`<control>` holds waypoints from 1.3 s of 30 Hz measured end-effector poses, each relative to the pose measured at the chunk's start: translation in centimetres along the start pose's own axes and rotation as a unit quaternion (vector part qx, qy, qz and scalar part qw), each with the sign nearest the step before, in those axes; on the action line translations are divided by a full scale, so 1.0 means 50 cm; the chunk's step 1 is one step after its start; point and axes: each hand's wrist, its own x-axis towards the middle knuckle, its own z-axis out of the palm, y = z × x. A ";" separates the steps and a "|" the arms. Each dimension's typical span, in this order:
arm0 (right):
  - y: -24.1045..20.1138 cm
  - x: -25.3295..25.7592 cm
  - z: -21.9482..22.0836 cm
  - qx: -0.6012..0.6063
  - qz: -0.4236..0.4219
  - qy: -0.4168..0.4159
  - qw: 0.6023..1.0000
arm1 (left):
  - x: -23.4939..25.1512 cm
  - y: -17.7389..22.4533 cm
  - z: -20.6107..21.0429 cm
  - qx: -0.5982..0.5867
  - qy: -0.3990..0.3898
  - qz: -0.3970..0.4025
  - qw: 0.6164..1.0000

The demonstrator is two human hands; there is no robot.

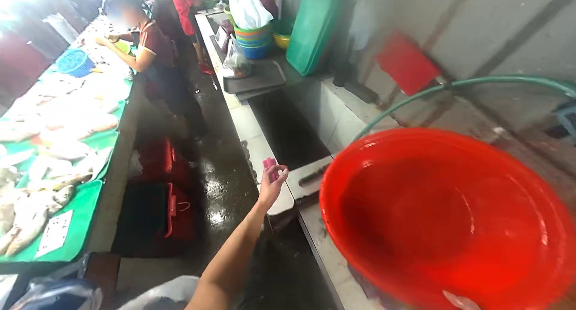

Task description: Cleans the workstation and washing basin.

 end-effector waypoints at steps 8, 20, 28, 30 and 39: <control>0.467 0.118 0.731 -0.175 -0.230 -0.063 0.955 | 0.665 -0.132 0.016 0.100 -0.119 0.034 0.987; 0.893 0.173 1.048 -0.718 -0.093 -0.084 0.685 | 1.143 -0.437 0.139 0.285 -0.228 -0.333 0.869; 1.284 0.157 1.066 -0.690 0.130 -0.085 0.707 | 1.226 -0.699 0.134 0.296 -0.128 -0.470 0.822; 1.364 0.132 1.075 -0.657 0.162 -0.068 0.733 | 1.241 -0.769 0.116 0.403 -0.179 -0.422 0.792; 1.566 0.352 0.922 -0.481 0.418 -0.064 0.768 | 1.352 -1.155 0.087 0.609 -0.321 -0.346 0.638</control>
